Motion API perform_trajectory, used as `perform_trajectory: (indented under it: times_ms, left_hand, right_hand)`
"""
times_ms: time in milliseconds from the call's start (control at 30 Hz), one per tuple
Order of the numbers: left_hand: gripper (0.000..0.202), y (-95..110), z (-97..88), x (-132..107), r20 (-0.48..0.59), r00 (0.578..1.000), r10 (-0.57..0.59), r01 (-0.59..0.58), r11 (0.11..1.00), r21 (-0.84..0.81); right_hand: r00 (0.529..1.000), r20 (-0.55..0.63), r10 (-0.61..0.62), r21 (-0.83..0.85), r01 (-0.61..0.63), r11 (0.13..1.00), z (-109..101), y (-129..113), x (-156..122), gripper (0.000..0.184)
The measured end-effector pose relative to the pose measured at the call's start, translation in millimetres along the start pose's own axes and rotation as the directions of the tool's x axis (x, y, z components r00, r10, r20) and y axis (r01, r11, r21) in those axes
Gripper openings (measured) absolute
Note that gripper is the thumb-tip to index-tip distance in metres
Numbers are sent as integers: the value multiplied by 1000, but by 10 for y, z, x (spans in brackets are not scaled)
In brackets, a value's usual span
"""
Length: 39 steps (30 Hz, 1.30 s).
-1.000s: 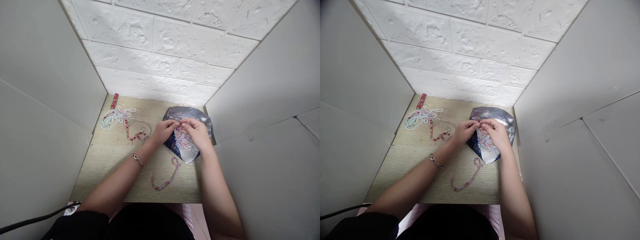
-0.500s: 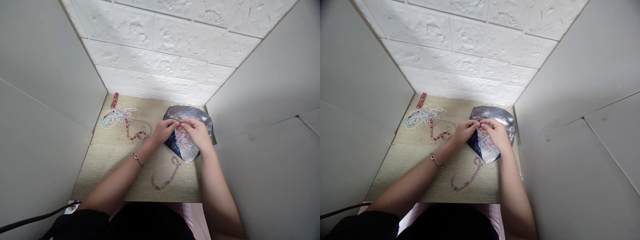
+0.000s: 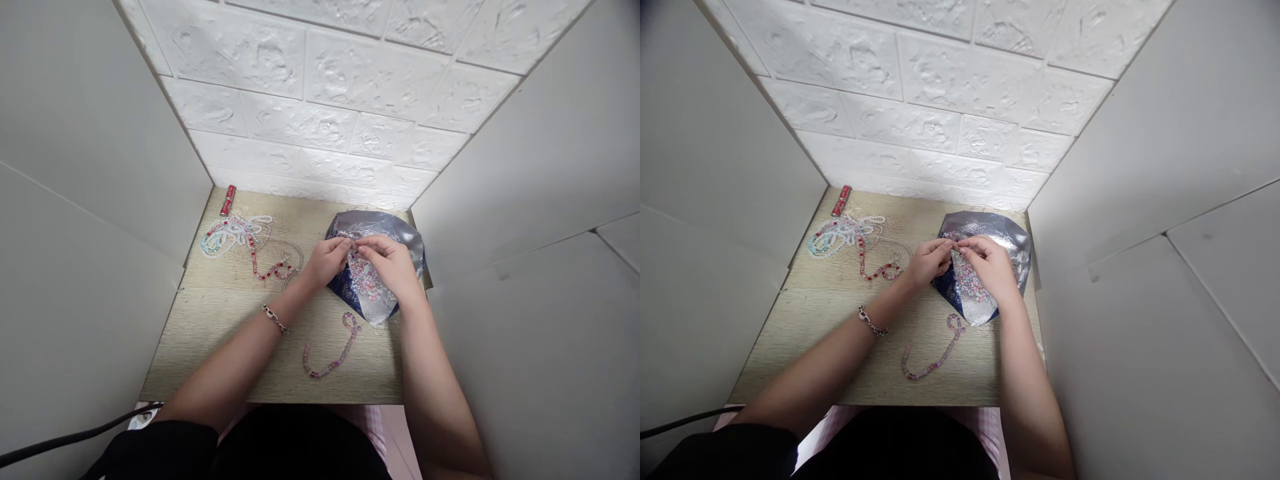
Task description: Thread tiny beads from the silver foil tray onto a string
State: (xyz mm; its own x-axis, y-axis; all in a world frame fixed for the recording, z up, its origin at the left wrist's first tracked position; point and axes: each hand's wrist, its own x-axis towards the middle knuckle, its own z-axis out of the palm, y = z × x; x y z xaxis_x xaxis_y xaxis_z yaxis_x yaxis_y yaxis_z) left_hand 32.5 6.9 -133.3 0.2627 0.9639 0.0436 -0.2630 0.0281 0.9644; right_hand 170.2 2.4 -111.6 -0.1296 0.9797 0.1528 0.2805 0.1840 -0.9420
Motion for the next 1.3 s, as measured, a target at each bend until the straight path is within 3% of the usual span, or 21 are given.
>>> perform_trajectory:
  times_ms: [133,367,867,1000,1167,1300]
  left_hand:
    - [22,6,-2,8,33,999,-39,42,995,-86]
    - [22,-29,-11,6,43,999,11,-13,999,47]
    - [29,-20,-14,-3,44,997,65,-72,980,187]
    - [30,-22,-4,-1,52,997,49,-57,985,164]
    - [23,-3,9,-6,89,996,17,-19,1000,22]
    - [21,-6,8,-7,86,996,39,-45,996,71]
  right_hand:
    - [1000,-10,6,9,-6,1000,1,-21,-4,12]
    - [999,-9,47,98,-46,994,-2,-36,-13,13]
    - [999,30,26,56,-28,998,-9,-22,-12,15]
    - [998,29,61,126,-64,990,-13,-2,-13,17]
    - [996,23,84,142,-87,986,-13,6,-12,17]
    - [997,19,76,131,-77,988,-14,7,-6,18]
